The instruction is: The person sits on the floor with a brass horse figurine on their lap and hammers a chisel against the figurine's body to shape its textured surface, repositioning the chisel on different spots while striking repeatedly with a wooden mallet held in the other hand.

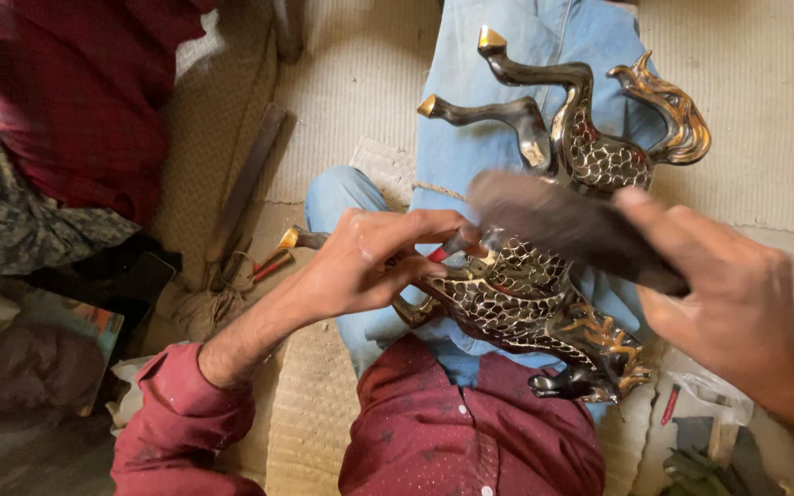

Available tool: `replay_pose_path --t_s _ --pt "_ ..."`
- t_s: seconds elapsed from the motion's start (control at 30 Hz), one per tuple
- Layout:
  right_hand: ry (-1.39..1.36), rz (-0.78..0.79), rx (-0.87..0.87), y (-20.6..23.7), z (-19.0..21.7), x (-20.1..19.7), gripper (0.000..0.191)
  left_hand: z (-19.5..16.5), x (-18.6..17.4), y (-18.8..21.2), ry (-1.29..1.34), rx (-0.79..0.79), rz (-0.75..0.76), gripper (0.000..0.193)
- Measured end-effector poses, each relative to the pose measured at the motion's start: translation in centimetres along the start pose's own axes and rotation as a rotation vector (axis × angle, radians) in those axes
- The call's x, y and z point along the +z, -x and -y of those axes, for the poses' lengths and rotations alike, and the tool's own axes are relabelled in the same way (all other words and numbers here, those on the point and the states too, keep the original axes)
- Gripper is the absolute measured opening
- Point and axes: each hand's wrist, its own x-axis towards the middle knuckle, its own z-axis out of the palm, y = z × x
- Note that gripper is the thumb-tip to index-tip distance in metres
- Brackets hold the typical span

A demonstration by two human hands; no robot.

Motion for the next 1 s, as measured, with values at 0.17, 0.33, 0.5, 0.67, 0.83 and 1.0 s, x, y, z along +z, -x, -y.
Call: replay_pose_path --t_s 0.17,0.33,0.5,0.67,0.83,1.0 --pt "0.274 0.132 0.03 0.1 0.1 -0.3 0.09 0.3 0.0 0.2 0.001 -0.032 0.01 0.051" --pt "0.037 -0.012 -0.001 0.2 0.3 0.2 0.088 0.4 -0.1 0.3 -0.039 -0.003 0.013 0.05" --pt "-0.18 -0.057 0.012 0.0 0.2 0.2 0.085 0.2 -0.1 0.2 0.005 -0.001 0.034 0.048" --pt "-0.369 -0.097 0.093 0.3 -0.1 0.5 0.09 0.2 -0.2 0.1 0.017 -0.026 0.029 0.05" --pt "-0.157 0.009 0.157 0.5 -0.3 0.8 0.091 0.2 -0.2 0.1 0.021 -0.04 0.041 0.048" --pt "0.004 -0.037 -0.023 0.2 -0.2 0.3 0.087 0.3 -0.3 0.2 0.011 -0.06 0.064 0.048"
